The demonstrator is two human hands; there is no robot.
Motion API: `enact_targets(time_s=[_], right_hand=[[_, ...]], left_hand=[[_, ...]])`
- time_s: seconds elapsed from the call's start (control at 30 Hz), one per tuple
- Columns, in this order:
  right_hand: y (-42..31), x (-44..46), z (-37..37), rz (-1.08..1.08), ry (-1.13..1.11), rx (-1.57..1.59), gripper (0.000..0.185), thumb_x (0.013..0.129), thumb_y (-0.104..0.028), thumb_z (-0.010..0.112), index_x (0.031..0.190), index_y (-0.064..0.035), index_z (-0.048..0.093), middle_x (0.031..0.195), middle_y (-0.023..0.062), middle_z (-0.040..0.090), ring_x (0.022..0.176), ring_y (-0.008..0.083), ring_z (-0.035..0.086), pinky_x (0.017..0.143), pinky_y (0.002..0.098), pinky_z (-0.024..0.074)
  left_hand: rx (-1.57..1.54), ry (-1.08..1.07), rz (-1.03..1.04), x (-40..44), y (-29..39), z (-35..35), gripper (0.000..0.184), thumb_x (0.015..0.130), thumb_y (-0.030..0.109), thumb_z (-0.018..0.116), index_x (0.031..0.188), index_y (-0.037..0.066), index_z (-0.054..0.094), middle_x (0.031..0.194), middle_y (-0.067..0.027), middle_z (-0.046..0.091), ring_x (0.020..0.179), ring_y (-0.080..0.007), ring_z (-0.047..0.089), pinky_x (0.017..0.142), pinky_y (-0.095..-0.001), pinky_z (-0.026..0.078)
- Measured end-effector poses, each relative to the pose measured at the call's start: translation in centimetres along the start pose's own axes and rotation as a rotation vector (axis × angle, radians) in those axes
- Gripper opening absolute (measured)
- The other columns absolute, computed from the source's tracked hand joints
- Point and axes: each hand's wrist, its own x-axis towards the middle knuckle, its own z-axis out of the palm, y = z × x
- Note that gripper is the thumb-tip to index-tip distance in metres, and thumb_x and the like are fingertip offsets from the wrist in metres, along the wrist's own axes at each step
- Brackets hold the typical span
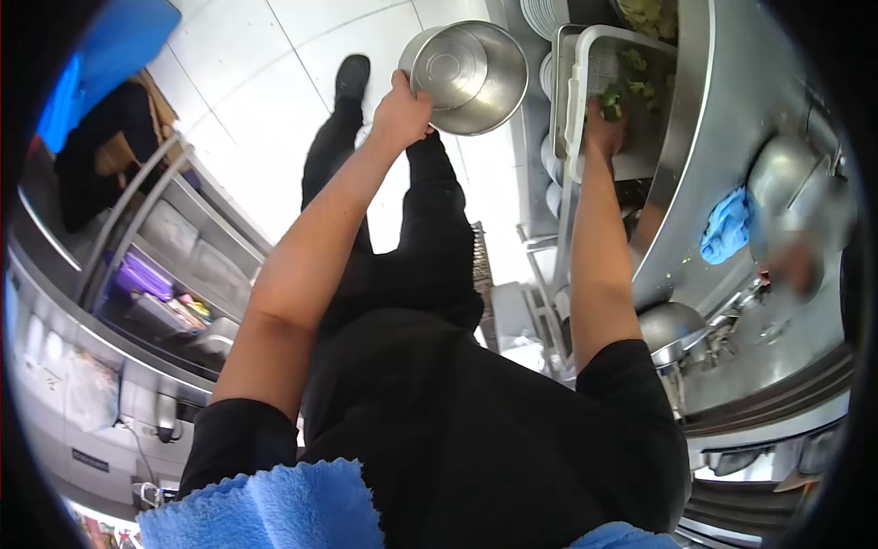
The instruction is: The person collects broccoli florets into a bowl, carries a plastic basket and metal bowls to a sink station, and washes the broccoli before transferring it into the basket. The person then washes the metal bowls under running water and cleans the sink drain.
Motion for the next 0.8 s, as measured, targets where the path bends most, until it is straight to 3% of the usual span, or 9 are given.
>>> enact_targets(time_s=[0.13, 0.33, 0.4, 0.43, 0.53, 0.63, 0.7, 0.73, 0.8], right_hand=[[1.1, 0.7, 0.6, -0.018, -0.019, -0.130, 0.073, 0.078, -0.036, 0.081, 0.141, -0.0101, 0.055, 0.133, 0.0224, 0.062, 0.114, 0.0371, 0.066, 0.093, 0.0474, 0.0560], [-1.8, -0.1, -4.3, 0.582, -0.002, 0.831, 0.064, 0.087, -0.019, 0.075, 0.145, -0.0164, 0.046, 0.135, 0.0125, 0.056, 0.100, 0.0283, 0.064, 0.073, 0.0411, 0.0580], [-7.6, -3.6, -8.7, 0.383, 0.069, 0.840, 0.065, 0.089, -0.015, 0.074, 0.145, -0.0171, 0.043, 0.132, 0.0119, 0.058, 0.101, 0.0269, 0.064, 0.072, 0.0394, 0.0573], [-11.4, -6.6, -11.9, 0.197, -0.061, 0.876, 0.061, 0.093, -0.014, 0.073, 0.146, -0.0129, 0.042, 0.139, 0.0136, 0.052, 0.111, 0.0252, 0.061, 0.078, 0.0346, 0.0578], [-14.8, -10.2, -12.3, -0.234, -0.186, 0.796, 0.051, 0.091, -0.009, 0.073, 0.137, -0.0070, 0.052, 0.130, 0.0134, 0.057, 0.112, 0.0231, 0.061, 0.088, 0.0336, 0.0544], [-17.1, -13.4, -7.4, -0.385, -0.281, 0.811, 0.047, 0.086, -0.011, 0.078, 0.128, -0.0041, 0.058, 0.121, 0.0150, 0.059, 0.116, 0.0245, 0.060, 0.099, 0.0363, 0.0504], [-17.5, -13.9, -4.6, -0.528, -0.252, 0.405, 0.052, 0.086, -0.016, 0.079, 0.131, -0.0039, 0.058, 0.128, 0.0191, 0.059, 0.118, 0.0285, 0.060, 0.102, 0.0365, 0.0492], [-17.7, -14.5, -3.3, -0.555, -0.245, 0.381, 0.052, 0.087, -0.017, 0.078, 0.133, -0.0050, 0.059, 0.132, 0.0202, 0.058, 0.115, 0.0298, 0.062, 0.099, 0.0367, 0.0507], [-17.6, -14.2, -3.6, -0.522, -0.314, 0.429, 0.052, 0.088, -0.019, 0.078, 0.135, -0.0074, 0.060, 0.136, 0.0199, 0.058, 0.108, 0.0295, 0.065, 0.095, 0.0370, 0.0530]], left_hand=[[-0.006, -0.019, -0.009, 1.4, -0.2, 2.0, 0.045, 0.097, 0.019, 0.046, 0.132, -0.008, 0.038, 0.084, -0.0246, 0.072, 0.058, -0.0297, 0.072, 0.068, -0.0417, 0.060], [0.061, -0.062, -0.006, 2.7, 1.1, 2.3, 0.051, 0.096, 0.025, 0.049, 0.133, -0.008, 0.037, 0.095, -0.0290, 0.072, 0.083, -0.0403, 0.074, 0.086, -0.0488, 0.058], [0.133, -0.038, 0.033, 3.5, 1.2, 1.9, 0.054, 0.096, 0.027, 0.050, 0.134, -0.008, 0.036, 0.102, -0.0315, 0.071, 0.094, -0.0449, 0.072, 0.092, -0.0511, 0.054], [0.171, -0.035, 0.053, 3.6, 1.2, 1.7, 0.055, 0.096, 0.028, 0.050, 0.135, -0.008, 0.036, 0.105, -0.0328, 0.071, 0.100, -0.0473, 0.070, 0.096, -0.0522, 0.053], [0.166, -0.044, 0.073, 3.5, 2.1, 1.5, 0.055, 0.095, 0.028, 0.050, 0.134, -0.009, 0.038, 0.110, -0.0356, 0.068, 0.106, -0.0496, 0.067, 0.098, -0.0525, 0.051], [0.155, -0.045, 0.033, 2.9, 3.5, 1.0, 0.054, 0.095, 0.028, 0.051, 0.133, -0.009, 0.039, 0.101, -0.0325, 0.071, 0.092, -0.0451, 0.071, 0.091, -0.0501, 0.055], [0.145, -0.065, -0.010, 2.3, 4.0, 0.9, 0.053, 0.095, 0.027, 0.052, 0.132, -0.009, 0.040, 0.091, -0.0290, 0.073, 0.077, -0.0407, 0.075, 0.084, -0.0477, 0.058], [0.133, -0.043, 0.020, 2.4, 3.5, 1.2, 0.050, 0.095, 0.025, 0.051, 0.131, -0.009, 0.041, 0.082, -0.0243, 0.073, 0.063, -0.0343, 0.074, 0.071, -0.0442, 0.060], [0.052, -0.095, 0.001, 1.8, 4.4, 0.7, 0.047, 0.097, 0.023, 0.050, 0.131, -0.009, 0.042, 0.088, -0.0251, 0.073, 0.063, -0.0285, 0.074, 0.062, -0.0386, 0.062]])
